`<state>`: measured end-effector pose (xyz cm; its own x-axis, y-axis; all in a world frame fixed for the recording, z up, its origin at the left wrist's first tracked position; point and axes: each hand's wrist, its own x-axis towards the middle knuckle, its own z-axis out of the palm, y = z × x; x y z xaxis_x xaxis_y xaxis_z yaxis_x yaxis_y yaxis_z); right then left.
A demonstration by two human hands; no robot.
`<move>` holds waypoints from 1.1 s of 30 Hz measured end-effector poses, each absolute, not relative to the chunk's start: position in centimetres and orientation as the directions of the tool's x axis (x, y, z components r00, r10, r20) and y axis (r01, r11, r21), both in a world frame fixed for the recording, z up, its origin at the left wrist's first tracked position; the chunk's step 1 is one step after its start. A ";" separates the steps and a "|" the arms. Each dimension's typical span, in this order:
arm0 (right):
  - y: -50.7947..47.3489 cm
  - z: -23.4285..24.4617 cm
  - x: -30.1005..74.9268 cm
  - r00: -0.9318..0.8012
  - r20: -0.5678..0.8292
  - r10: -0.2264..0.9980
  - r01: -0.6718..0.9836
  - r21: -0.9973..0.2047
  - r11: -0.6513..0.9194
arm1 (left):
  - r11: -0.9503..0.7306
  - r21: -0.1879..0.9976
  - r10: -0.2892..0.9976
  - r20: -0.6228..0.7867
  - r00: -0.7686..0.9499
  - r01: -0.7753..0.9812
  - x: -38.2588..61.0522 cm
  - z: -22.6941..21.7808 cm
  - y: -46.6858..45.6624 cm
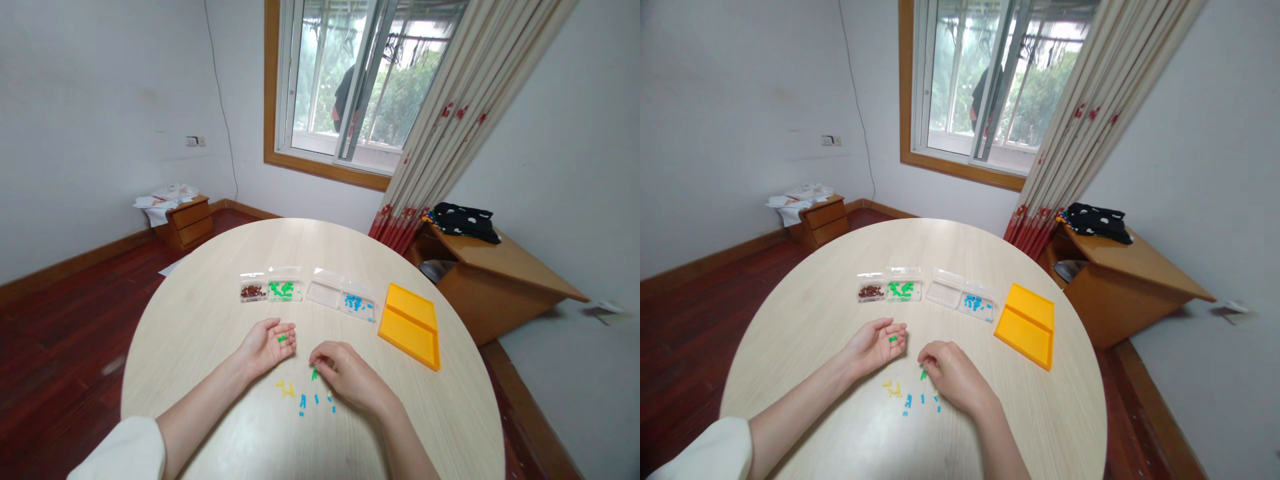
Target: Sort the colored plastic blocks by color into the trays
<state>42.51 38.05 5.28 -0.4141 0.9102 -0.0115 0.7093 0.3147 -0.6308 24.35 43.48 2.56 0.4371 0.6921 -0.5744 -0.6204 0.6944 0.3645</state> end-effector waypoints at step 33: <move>38.1 4.6 42.9 -0.508 -0.096 0.856 0.757 -0.524 0.391 | 0.668 0.321 0.681 -0.627 0.378 -0.671 24.4 2.9 43.6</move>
